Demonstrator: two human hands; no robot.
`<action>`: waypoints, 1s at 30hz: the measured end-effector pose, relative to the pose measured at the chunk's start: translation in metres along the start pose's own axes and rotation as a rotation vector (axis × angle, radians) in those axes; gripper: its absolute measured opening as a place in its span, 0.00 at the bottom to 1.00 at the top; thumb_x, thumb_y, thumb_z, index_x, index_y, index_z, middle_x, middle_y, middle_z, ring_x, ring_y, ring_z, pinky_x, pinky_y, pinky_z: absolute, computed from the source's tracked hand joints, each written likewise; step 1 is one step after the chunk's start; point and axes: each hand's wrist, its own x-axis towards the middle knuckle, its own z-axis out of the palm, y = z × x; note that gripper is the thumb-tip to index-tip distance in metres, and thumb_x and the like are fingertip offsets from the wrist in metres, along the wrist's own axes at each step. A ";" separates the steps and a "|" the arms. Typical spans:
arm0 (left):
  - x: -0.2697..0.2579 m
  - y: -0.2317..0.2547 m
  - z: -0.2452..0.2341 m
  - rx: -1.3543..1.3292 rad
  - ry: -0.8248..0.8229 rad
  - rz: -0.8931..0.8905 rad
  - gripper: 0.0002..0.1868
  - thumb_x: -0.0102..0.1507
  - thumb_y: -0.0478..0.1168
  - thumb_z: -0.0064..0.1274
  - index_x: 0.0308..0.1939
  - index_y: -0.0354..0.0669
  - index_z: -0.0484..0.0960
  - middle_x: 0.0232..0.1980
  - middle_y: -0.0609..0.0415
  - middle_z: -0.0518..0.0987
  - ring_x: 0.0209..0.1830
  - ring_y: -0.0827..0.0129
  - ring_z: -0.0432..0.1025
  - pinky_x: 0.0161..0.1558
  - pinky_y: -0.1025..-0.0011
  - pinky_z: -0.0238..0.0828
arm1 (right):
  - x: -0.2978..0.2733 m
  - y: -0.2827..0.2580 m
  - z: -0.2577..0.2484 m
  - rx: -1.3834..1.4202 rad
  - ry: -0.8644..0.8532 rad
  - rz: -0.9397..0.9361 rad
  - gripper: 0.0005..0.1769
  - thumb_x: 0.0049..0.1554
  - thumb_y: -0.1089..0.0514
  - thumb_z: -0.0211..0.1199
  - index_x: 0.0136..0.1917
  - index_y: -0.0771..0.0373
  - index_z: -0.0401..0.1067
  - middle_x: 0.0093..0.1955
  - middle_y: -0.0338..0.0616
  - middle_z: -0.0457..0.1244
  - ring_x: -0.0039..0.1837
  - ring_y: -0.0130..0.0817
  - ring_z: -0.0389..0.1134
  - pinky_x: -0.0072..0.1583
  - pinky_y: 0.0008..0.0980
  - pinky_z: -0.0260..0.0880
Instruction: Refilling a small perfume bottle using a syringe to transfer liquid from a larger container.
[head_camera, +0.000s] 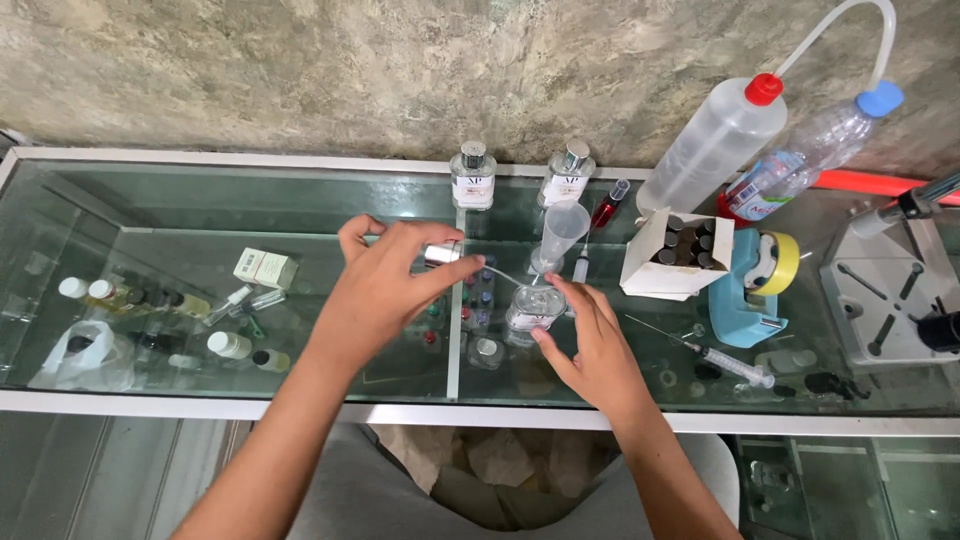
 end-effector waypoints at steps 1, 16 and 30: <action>0.001 0.000 -0.003 0.000 -0.002 0.000 0.12 0.68 0.40 0.56 0.54 0.62 0.80 0.58 0.60 0.75 0.53 0.67 0.73 0.57 0.55 0.52 | 0.000 0.000 -0.001 0.002 0.000 0.001 0.36 0.58 0.56 0.68 0.74 0.70 0.59 0.71 0.55 0.62 0.71 0.53 0.63 0.71 0.51 0.61; 0.011 -0.002 -0.001 0.027 -0.124 0.089 0.11 0.67 0.37 0.56 0.51 0.58 0.78 0.59 0.57 0.72 0.50 0.68 0.72 0.55 0.58 0.54 | -0.008 0.004 -0.002 -0.003 -0.106 0.178 0.33 0.61 0.55 0.64 0.76 0.66 0.60 0.70 0.56 0.64 0.71 0.52 0.64 0.69 0.50 0.65; 0.014 -0.003 0.002 0.044 -0.148 0.131 0.14 0.65 0.38 0.59 0.52 0.59 0.76 0.58 0.57 0.71 0.48 0.68 0.72 0.53 0.57 0.54 | -0.003 -0.002 -0.005 0.000 -0.145 0.283 0.34 0.61 0.52 0.64 0.77 0.60 0.60 0.68 0.57 0.64 0.70 0.52 0.67 0.67 0.50 0.67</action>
